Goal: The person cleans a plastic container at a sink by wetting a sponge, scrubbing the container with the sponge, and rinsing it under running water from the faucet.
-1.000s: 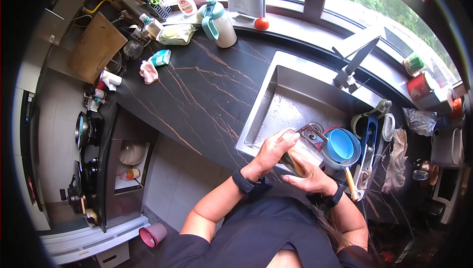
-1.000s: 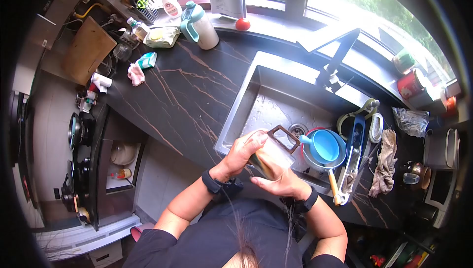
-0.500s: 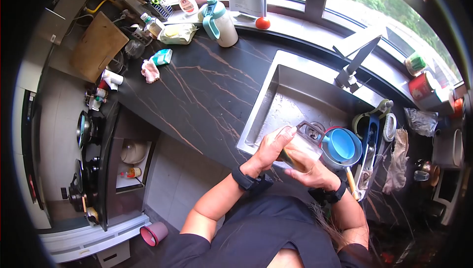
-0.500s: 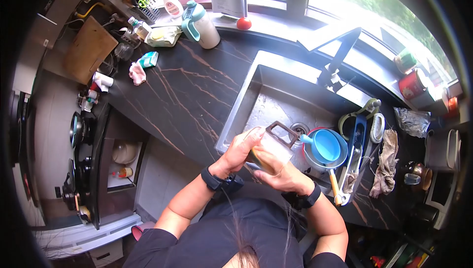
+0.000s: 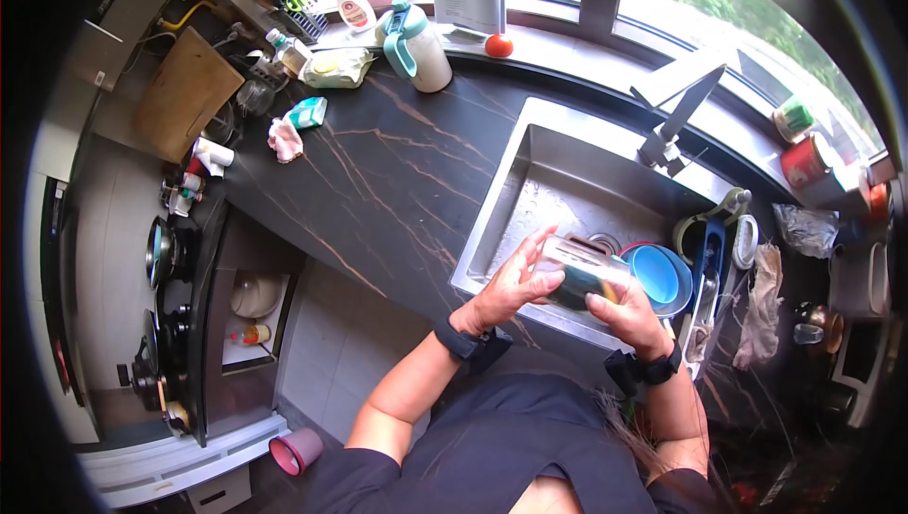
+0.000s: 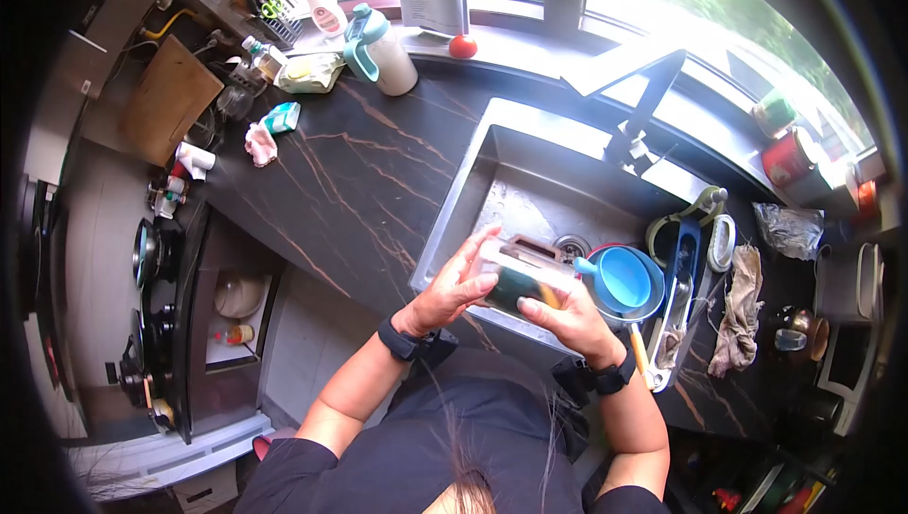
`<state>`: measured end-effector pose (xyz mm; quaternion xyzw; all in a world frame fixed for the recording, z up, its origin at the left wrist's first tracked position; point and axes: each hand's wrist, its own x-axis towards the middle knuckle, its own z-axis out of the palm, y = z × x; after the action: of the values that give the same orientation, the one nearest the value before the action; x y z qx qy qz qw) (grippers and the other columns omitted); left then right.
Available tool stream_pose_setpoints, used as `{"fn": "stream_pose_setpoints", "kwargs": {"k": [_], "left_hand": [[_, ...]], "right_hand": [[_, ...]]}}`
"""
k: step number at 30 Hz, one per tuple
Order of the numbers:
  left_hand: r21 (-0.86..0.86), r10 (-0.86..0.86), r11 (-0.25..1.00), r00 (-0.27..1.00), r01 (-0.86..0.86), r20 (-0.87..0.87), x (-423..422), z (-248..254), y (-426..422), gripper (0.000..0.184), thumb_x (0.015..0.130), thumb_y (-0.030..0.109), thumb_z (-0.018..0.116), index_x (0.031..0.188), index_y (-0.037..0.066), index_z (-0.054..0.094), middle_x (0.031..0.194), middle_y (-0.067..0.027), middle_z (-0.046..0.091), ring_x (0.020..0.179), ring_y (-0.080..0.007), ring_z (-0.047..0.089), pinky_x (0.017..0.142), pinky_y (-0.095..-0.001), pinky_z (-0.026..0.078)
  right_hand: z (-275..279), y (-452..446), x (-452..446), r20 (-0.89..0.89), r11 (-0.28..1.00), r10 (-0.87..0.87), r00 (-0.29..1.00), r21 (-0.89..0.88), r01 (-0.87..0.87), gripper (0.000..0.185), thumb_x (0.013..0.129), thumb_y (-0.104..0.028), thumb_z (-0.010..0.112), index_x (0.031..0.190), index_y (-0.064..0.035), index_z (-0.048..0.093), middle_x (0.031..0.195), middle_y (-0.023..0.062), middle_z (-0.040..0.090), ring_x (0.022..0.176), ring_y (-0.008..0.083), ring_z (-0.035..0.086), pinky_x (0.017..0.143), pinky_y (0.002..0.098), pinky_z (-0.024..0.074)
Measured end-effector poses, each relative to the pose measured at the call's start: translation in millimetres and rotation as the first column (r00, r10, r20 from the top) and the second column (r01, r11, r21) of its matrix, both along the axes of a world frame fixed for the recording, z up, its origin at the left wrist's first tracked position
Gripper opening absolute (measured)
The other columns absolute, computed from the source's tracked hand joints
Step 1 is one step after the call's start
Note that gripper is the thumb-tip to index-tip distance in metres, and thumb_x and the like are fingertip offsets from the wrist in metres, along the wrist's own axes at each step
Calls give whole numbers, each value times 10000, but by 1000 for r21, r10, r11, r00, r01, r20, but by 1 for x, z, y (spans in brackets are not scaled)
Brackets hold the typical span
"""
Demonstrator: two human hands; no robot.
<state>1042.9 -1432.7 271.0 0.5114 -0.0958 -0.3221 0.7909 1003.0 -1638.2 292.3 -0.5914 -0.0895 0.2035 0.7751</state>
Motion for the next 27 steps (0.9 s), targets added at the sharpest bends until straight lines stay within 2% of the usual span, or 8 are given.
{"fn": "stream_pose_setpoints", "kwargs": {"k": [3, 7, 8, 12, 15, 17, 19, 27], "left_hand": [[0, -21, 1000, 975, 21, -222, -3, -5, -3, 693, 848, 388, 629, 1355, 42, 307, 1222, -117, 460, 1145, -196, 469, 884, -318, 457], [206, 98, 975, 994, -87, -43, -10, -3, -3, 541, 879, 379, 579, 1262, 42, 400, 1063, -81, 507, 954, -127, 538, 681, -232, 487], [210, 112, 973, 993, -101, -40, -8, -11, -3, 485, 889, 382, 553, 1220, 51, 427, 1009, -68, 514, 890, -116, 549, 626, -218, 484], [143, 112, 987, 964, -79, -241, -6, -15, -1, 474, 900, 396, 527, 1217, 58, 428, 1016, -65, 516, 916, -118, 547, 631, -239, 500], [105, 115, 990, 963, -92, -245, -10, -13, -8, 443, 904, 393, 520, 1185, 55, 461, 1012, -48, 517, 911, -102, 530, 645, -233, 486], [115, 67, 992, 981, -46, -184, -9, -22, -7, 397, 911, 384, 511, 1134, 55, 500, 995, -32, 516, 887, -90, 510, 650, -218, 463], [118, 44, 993, 992, -30, -118, -6, -20, -8, 364, 915, 373, 506, 1089, 54, 528, 972, -19, 516, 877, -74, 489, 652, -202, 442], [183, 112, 980, 968, -71, -224, 1, -16, -3, 501, 895, 489, 505, 1149, 59, 474, 909, -31, 510, 777, -93, 524, 560, -240, 479]], "right_hand": [[2, 7, -4, 159, 975, 200, 967, 70, -213, 670, 814, -200, 695, 1366, 2, 371, 1408, 117, 354, 1318, 215, 290, 1083, 338, 219], [0, 8, -8, 8, 982, 144, 989, -128, -142, 519, 820, -143, 679, 1280, 2, 487, 1237, 84, 544, 1148, 158, 475, 1001, 309, 340], [3, 14, -7, 129, 984, -21, 991, -174, 44, 405, 792, -139, 700, 1138, 39, 586, 1035, 59, 632, 969, 109, 545, 881, 274, 423], [0, 19, -15, 27, 938, -126, 992, -321, 128, 352, 805, -122, 685, 1111, 30, 604, 973, 42, 646, 919, 98, 560, 839, 256, 443], [-8, 23, -14, 96, 970, -148, 984, -178, 163, 486, 796, -148, 707, 1219, 20, 537, 1053, 63, 623, 1007, 141, 548, 906, 304, 425], [-7, 23, -10, 284, 971, 117, 952, -233, -50, 548, 803, -174, 702, 1274, 5, 489, 1152, 84, 576, 1095, 166, 503, 962, 320, 380], [-9, 21, -11, 180, 979, 160, 971, -155, -133, 567, 815, -174, 683, 1306, -7, 453, 1261, 100, 510, 1173, 172, 447, 1005, 332, 336], [-2, 28, -9, 89, 975, -149, 985, -154, 162, 483, 785, -110, 702, 1217, 23, 532, 1121, 82, 606, 1026, 138, 551, 910, 292, 424]]}}
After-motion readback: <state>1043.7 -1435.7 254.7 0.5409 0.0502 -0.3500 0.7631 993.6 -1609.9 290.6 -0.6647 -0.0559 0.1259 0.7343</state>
